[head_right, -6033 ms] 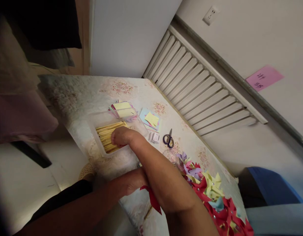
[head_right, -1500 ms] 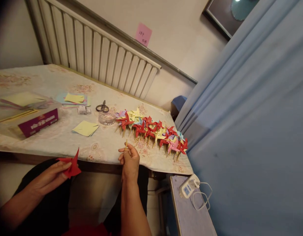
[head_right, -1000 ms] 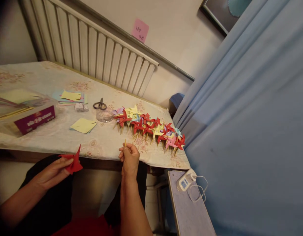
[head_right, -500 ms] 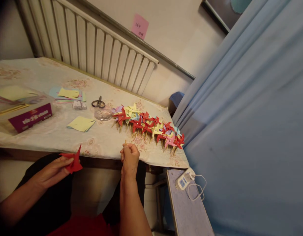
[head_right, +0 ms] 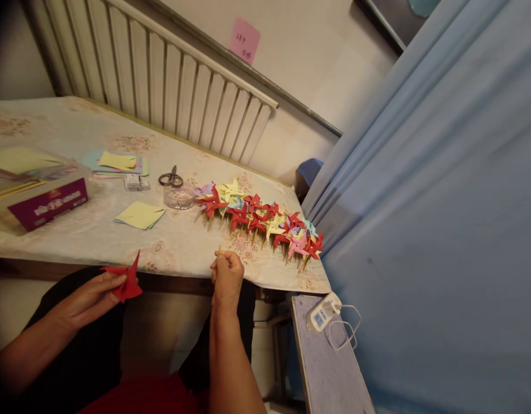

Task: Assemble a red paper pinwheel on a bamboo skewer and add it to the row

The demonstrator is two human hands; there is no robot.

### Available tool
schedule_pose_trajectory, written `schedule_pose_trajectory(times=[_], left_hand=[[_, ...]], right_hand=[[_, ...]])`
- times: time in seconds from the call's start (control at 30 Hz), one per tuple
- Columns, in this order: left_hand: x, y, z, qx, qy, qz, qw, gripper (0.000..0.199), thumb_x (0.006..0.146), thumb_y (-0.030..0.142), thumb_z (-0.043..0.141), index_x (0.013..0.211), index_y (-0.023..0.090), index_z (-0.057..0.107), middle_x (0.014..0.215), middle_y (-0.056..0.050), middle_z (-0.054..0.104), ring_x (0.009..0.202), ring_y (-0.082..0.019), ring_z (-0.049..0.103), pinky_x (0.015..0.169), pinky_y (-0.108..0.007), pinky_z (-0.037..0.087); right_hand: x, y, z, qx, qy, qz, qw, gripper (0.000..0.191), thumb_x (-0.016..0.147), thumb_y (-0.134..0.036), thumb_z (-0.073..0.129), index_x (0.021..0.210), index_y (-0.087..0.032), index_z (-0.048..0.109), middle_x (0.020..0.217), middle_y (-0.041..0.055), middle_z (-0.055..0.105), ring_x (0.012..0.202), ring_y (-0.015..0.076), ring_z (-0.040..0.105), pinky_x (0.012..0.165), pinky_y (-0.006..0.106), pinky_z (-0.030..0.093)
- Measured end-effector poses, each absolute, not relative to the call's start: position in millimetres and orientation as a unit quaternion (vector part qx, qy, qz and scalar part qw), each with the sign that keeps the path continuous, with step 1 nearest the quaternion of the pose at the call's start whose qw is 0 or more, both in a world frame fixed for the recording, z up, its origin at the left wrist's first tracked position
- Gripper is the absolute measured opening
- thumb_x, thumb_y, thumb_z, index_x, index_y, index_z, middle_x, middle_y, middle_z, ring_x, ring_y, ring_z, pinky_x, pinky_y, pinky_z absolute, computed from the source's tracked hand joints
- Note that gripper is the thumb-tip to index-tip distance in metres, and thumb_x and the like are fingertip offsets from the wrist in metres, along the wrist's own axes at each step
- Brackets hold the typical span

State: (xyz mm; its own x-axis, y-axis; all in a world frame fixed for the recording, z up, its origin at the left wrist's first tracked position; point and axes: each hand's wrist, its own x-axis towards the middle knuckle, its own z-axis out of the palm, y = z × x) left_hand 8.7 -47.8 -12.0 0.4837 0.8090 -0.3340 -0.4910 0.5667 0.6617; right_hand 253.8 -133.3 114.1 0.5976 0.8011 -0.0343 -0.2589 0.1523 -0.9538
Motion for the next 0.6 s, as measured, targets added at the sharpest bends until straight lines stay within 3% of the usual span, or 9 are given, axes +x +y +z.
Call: schedule_pose_trajectory(times=[0.17, 0.37, 0.6], left_hand=[[7.2, -46.2, -17.7, 0.236, 0.312, 0.396, 0.830, 0.018, 0.062, 0.005, 0.082, 0.080, 0.006, 0.076, 0.074, -0.013, 0.075, 0.063, -0.021, 0.070, 0.063, -0.026, 0.059], [7.9, -45.1, -18.0, 0.225, 0.316, 0.388, 0.836, 0.017, 0.063, 0.004, 0.080, 0.079, 0.008, 0.076, 0.074, -0.012, 0.075, 0.063, -0.020, 0.070, 0.064, -0.026, 0.060], [9.6, -45.6, -15.6, 0.237, 0.309, 0.392, 0.833, 0.018, 0.060, 0.006, 0.083, 0.077, 0.008, 0.076, 0.072, -0.012, 0.075, 0.062, -0.021, 0.071, 0.063, -0.027, 0.060]], right_hand=[[253.4, -132.5, 114.5, -0.551, -0.251, 0.360, 0.709, 0.016, 0.068, -0.033, 0.062, 0.070, -0.018, 0.056, 0.046, -0.0103, 0.046, 0.032, 0.0023, 0.024, 0.034, 0.017, 0.013], [253.7, -133.7, 112.8, -0.558, -0.280, 0.347, 0.700, 0.024, 0.072, -0.031, 0.059, 0.090, -0.016, 0.066, 0.051, -0.0086, 0.052, 0.034, 0.0034, 0.030, 0.035, 0.018, 0.016], [253.7, -132.4, 110.2, -0.553, -0.271, 0.349, 0.706, 0.017, 0.067, -0.028, 0.062, 0.078, -0.015, 0.064, 0.057, -0.0043, 0.059, 0.039, 0.0052, 0.043, 0.037, 0.017, 0.027]])
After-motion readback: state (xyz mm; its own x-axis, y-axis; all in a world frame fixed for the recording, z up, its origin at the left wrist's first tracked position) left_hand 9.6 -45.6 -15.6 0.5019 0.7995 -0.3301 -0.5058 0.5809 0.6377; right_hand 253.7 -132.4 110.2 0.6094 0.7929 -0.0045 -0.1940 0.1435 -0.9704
